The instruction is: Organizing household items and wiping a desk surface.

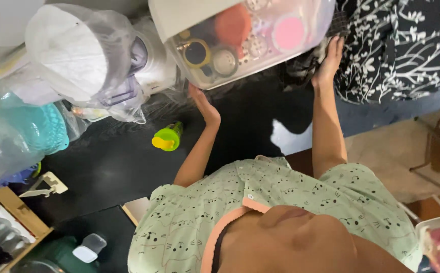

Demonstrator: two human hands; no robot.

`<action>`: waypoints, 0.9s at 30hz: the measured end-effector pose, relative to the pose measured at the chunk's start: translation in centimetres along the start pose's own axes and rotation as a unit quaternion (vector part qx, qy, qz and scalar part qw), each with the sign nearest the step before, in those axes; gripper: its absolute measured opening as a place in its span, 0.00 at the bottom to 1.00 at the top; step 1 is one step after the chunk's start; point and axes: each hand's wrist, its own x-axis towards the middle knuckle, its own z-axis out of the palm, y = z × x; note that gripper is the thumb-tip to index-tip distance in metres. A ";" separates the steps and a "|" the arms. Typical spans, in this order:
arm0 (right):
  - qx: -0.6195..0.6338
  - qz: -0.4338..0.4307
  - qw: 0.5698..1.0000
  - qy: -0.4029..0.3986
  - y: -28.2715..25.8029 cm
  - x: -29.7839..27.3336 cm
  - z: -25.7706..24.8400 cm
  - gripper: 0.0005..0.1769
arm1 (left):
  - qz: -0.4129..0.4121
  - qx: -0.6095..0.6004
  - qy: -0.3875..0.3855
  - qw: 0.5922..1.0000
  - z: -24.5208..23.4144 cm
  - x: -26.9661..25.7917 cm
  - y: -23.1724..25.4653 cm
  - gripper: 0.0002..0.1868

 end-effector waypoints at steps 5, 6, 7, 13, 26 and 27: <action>0.074 -0.060 0.990 -0.108 3.3 3.0 -0.6 0.44 | -0.006 -0.012 -0.017 1.000 -0.1 0.0 1.1 0.37; 0.028 -0.083 0.990 -0.109 3.7 3.4 -1.0 0.43 | -0.007 -0.015 -0.028 0.999 -0.1 0.0 1.4 0.38; 0.026 -0.083 0.990 -0.115 3.6 3.1 -0.9 0.43 | -0.007 -0.016 -0.022 1.000 -0.1 0.0 1.7 0.38; 0.059 -0.099 0.984 -0.138 0.2 -2.0 0.2 0.34 | -0.010 -0.026 -0.061 0.998 -0.2 0.0 3.0 0.38; -0.016 -0.056 0.990 -0.126 -1.0 6.6 0.7 0.32 | -0.008 -0.038 -0.087 0.995 -0.4 1.3 2.4 0.39; -0.038 0.008 0.989 -0.142 -3.1 6.0 1.7 0.32 | -0.017 -0.059 -0.093 0.994 -0.2 1.5 2.5 0.39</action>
